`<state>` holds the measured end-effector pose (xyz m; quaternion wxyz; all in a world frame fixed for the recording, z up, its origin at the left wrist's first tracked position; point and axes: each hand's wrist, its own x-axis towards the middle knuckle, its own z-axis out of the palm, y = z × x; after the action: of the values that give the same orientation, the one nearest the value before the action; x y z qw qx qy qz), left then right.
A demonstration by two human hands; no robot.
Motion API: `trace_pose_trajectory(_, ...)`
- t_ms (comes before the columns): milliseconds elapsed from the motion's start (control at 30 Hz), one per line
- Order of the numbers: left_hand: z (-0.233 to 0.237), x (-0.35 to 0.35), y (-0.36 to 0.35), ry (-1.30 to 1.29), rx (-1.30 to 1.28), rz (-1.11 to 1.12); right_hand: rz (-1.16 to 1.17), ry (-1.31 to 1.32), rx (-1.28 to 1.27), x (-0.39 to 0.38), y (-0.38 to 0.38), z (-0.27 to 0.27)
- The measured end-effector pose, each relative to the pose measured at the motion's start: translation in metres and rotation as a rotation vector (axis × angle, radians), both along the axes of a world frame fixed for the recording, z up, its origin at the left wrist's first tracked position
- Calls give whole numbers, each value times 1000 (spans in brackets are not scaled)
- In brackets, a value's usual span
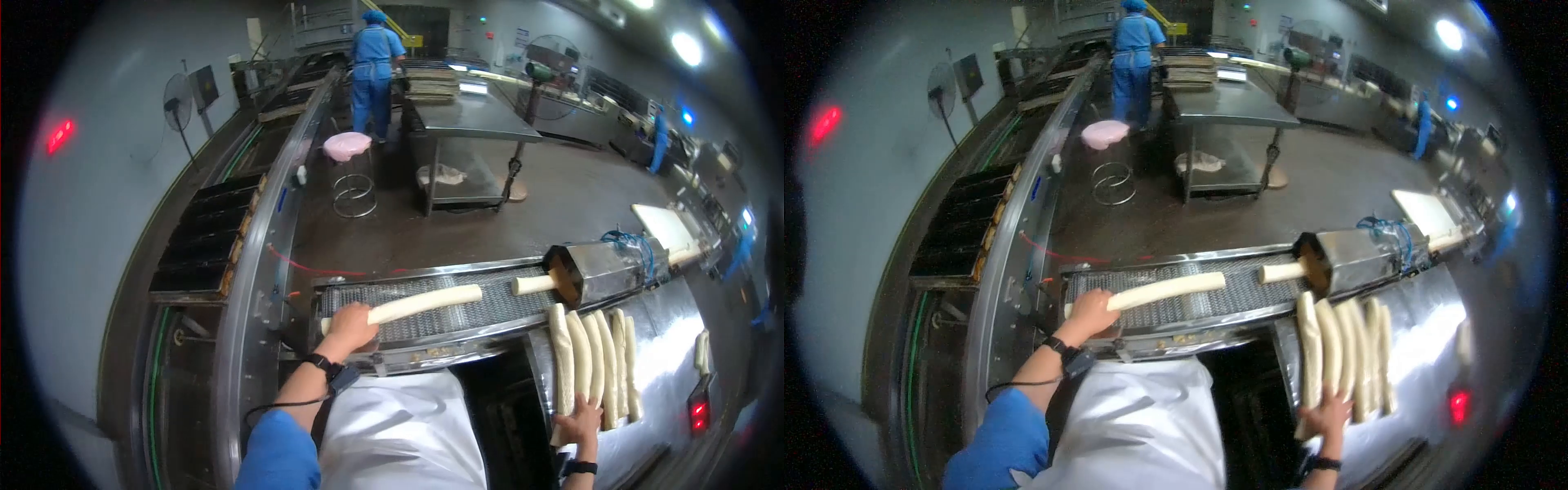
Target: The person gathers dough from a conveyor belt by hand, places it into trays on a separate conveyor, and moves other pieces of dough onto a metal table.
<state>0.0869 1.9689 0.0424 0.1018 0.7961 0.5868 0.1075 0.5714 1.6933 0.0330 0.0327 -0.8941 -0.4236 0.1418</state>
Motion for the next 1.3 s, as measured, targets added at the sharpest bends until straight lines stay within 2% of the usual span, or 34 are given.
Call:
trace_pose_trajectory(33, 4, 0, -3, -111, -72, 60, -28, 43, -40, 0, 5, 0)
trace_pose_trajectory(67, -5, -7, 2, -113, -72, 81, -56, 85, -80, -1, 9, 0)
trace_pose_trajectory(133, -32, -26, 16, -554, -303, 87, -55, 90, -123, -1, 15, 0)
trace_pose_trajectory(167, 2, -18, -11, -1308, -623, 289, -74, 94, -164, -3, 17, -2)
trace_pose_trajectory(200, -4, -25, -3, -1565, -648, 416, -45, 88, -171, -5, 18, -1)
trace_pose_trajectory(267, 26, -39, 2, -1809, -636, 499, -107, 102, -154, -8, 19, 1)
trace_pose_trajectory(300, 43, -45, 1, -1888, -518, 472, -211, 109, -158, -11, 21, -1)
trace_pose_trajectory(400, 110, -49, -17, -2087, 2, 413, -106, -41, -60, 5, 15, -32)
trace_pose_trajectory(500, 147, -75, -44, -1795, 525, 163, -79, -96, -15, 7, 16, -43)
trace_pose_trajectory(533, 147, -89, -48, -1791, 544, 192, -118, -118, 17, 9, 13, -49)
trace_pose_trajectory(600, 146, -123, -59, -1644, 799, 259, -59, -116, 44, 26, 16, -65)
trace_pose_trajectory(667, 132, -164, -70, -1707, 815, 452, -95, -89, -128, 21, 23, -57)
trace_pose_trajectory(700, 121, -188, -73, -1750, 823, 541, -85, -94, -128, 24, 25, -62)
trace_pose_trajectory(767, 100, -228, -87, -1812, 794, 729, 36, -97, 60, 30, 23, -77)
trace_pose_trajectory(800, 89, -245, -95, -1862, 762, 864, 44, -103, 59, 28, 27, -77)
trace_pose_trajectory(867, 71, -273, -115, -1711, 696, 947, -43, 727, 355, 13, 41, -67)
trace_pose_trajectory(900, 66, -280, -121, -1673, 696, 1153, 2, 666, 333, 16, 57, -71)
trace_pose_trajectory(967, 62, -289, -129, -1679, 754, 1134, 81, 841, 483, -37, 84, -17)
trace_pose_trajectory(1000, 61, -292, -132, -1680, 802, 1101, 114, 947, 651, -23, 109, -48)
trace_pose_trajectory(1033, 70, -287, -136, -1646, 785, 1160, 178, 912, 610, -61, 119, -2)
trace_pose_trajectory(1067, 78, -278, -141, -1648, 787, 1170, 145, 769, 509, -111, 124, 64)
trace_pose_trajectory(1100, 86, -268, -143, -1656, 779, 1159, 263, 868, 624, -144, 133, 92)
trace_pose_trajectory(1133, 90, -264, -146, -1665, 776, 1148, 201, 842, 592, -137, 160, 95)
trace_pose_trajectory(1167, 81, -268, -145, -1713, 787, 1087, 185, 989, 595, -184, 159, 142)
trace_pose_trajectory(1200, 77, -267, -146, -1734, 785, 1072, 162, 1074, 577, -189, 180, 158)
trace_pose_trajectory(1233, 74, -267, -149, -1750, 788, 1103, 380, 992, 587, -202, 193, 177)
trace_pose_trajectory(1300, 67, -277, -163, -1756, 803, 1152, 677, 1137, 603, -257, 210, 227)
